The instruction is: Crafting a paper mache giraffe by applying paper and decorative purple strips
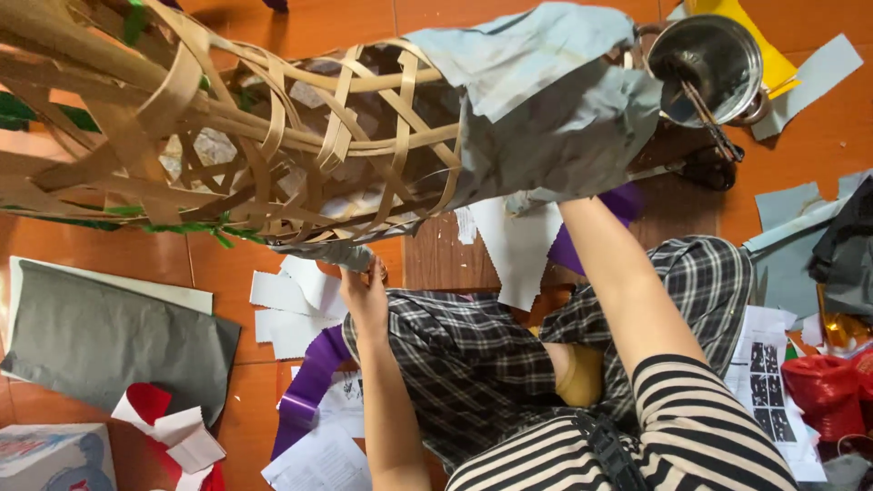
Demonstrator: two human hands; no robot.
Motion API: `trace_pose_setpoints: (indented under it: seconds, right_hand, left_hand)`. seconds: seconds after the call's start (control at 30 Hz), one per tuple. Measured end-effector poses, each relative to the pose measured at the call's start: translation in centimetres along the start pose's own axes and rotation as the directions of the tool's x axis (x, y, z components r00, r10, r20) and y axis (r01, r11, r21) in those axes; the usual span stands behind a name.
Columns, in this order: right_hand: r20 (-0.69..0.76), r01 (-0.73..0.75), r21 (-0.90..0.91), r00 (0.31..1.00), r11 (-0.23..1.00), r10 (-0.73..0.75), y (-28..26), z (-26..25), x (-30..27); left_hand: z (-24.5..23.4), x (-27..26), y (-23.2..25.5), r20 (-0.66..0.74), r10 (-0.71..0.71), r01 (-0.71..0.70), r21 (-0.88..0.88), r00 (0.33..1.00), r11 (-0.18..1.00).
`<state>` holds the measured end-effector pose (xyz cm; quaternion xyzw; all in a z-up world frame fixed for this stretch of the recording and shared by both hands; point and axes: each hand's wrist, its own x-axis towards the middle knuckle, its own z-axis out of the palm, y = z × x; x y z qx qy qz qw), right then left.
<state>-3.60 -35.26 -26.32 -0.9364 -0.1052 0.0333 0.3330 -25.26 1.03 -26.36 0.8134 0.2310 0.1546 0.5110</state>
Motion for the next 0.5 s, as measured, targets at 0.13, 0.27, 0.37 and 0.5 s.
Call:
trace_pose_setpoints:
  seconds: [0.13,0.27,0.37,0.5]
  right_hand:
    - [0.03,-0.054,0.021,0.998,0.998,0.054,0.1,-3.1,-2.1]
    - [0.055,-0.089,0.043,0.995,0.995,0.087,-1.3,-1.7,-2.5]
    - [0.073,-0.111,0.059,0.992,0.992,0.107,-1.2,0.3,-0.9]
    - [0.123,-0.174,0.077,0.979,0.982,0.164,0.2,2.7,-2.8]
  left_hand:
    - [0.3,0.0,-0.5,-0.001,0.022,-0.022,0.076,1.0,0.997]
    - [0.4,0.0,-0.6,-0.009,0.028,-0.028,0.033,1.0,0.999]
    - [1.1,-0.4,-1.2,-0.044,0.022,-0.021,0.034,0.999,0.999]
    - [0.6,-0.3,1.0,-0.017,0.048,-0.046,0.079,0.999,0.996]
